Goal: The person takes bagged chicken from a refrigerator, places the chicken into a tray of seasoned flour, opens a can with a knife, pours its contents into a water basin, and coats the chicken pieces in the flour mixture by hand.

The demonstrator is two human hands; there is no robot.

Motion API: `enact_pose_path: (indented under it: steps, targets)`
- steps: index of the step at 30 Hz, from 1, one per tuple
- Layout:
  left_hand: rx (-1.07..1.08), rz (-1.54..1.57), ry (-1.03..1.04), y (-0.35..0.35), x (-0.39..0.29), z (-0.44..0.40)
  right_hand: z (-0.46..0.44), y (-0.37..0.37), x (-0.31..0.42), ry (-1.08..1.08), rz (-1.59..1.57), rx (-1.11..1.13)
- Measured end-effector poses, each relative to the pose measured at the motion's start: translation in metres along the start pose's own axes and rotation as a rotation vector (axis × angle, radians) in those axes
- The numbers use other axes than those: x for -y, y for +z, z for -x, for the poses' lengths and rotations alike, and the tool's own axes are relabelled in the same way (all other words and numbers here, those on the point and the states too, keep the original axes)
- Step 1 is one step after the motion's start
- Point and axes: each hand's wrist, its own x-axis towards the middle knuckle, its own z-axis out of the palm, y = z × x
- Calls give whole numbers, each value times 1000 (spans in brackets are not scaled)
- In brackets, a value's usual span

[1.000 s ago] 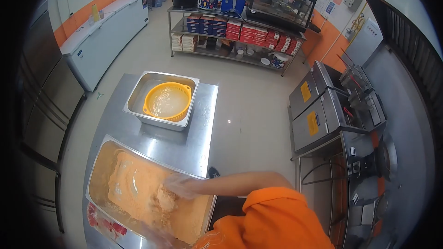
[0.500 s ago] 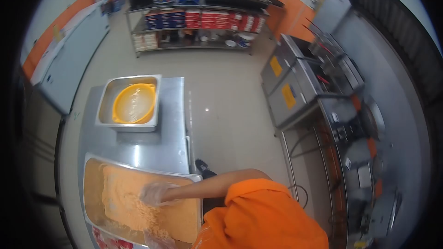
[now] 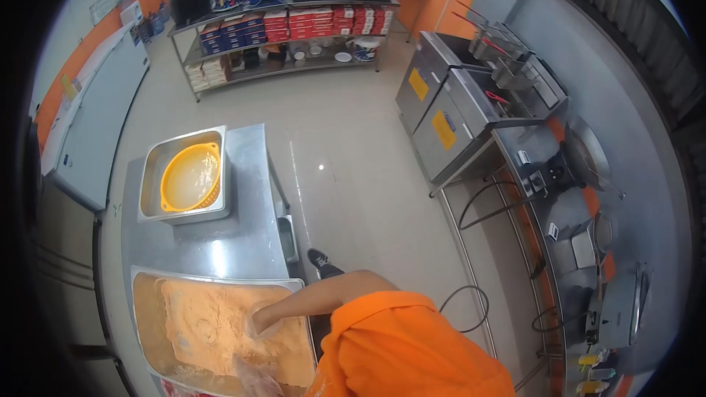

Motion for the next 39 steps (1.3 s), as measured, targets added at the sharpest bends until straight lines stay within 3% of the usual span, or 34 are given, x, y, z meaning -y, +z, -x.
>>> enact_pose_path:
  steps: [2,4,6,9,10,12,15,17,18,19,21,23,24,26,27,29,31,32,34,35,36,37,39]
  targets:
    - [-6,115,-48,7,10,0,4,9,-15,-93,-150,-12]
    - [191,140,-22,-15,33,-13,11,20,-22,-118,-311,13]
    - [110,304,-121,30,0,51,17,16,-19,-11,-485,105]
    - [61,686,-58,32,70,-34,12,16,0,293,-741,273]
    - [-40,601,-26,33,64,-20,11,17,6,372,-772,307]
    - [-133,550,7,27,37,-2,11,7,4,373,-690,269]
    - [-90,618,26,9,0,55,16,-27,-25,186,-225,140]
    - [-33,648,61,-3,-13,67,21,-49,-7,168,117,308]
    - [-24,666,71,-2,-10,65,26,-49,-17,147,133,345]
    - [48,672,-46,3,-3,62,34,-34,-42,124,-58,363]
    - [155,665,-157,19,26,39,53,34,-125,182,-1247,404]
    - [305,773,-261,40,61,-9,44,36,-80,45,-926,238]
    - [337,764,-266,43,55,-6,42,37,-40,-70,-620,114]
    - [196,518,-61,31,30,16,40,-13,38,-174,-304,-19]
    - [101,447,23,20,16,33,39,-56,93,65,-188,32]
    - [20,361,107,-1,-13,76,29,-91,116,318,-83,70]
    - [-2,-304,409,-18,-36,105,26,-103,106,83,184,33]
    - [12,-320,428,-24,-26,92,26,-102,93,90,179,6]
    - [-137,-901,1026,-32,20,61,28,-92,52,-307,184,-154]
    - [-20,-1063,984,-35,13,74,25,-93,37,-283,408,5]
    - [92,-1230,959,-34,2,82,25,-88,21,-245,572,20]
    - [-4,-1206,1096,-33,11,73,24,-79,4,-185,731,35]
    - [-101,-1067,1315,-24,23,54,8,-74,-25,-499,583,-271]
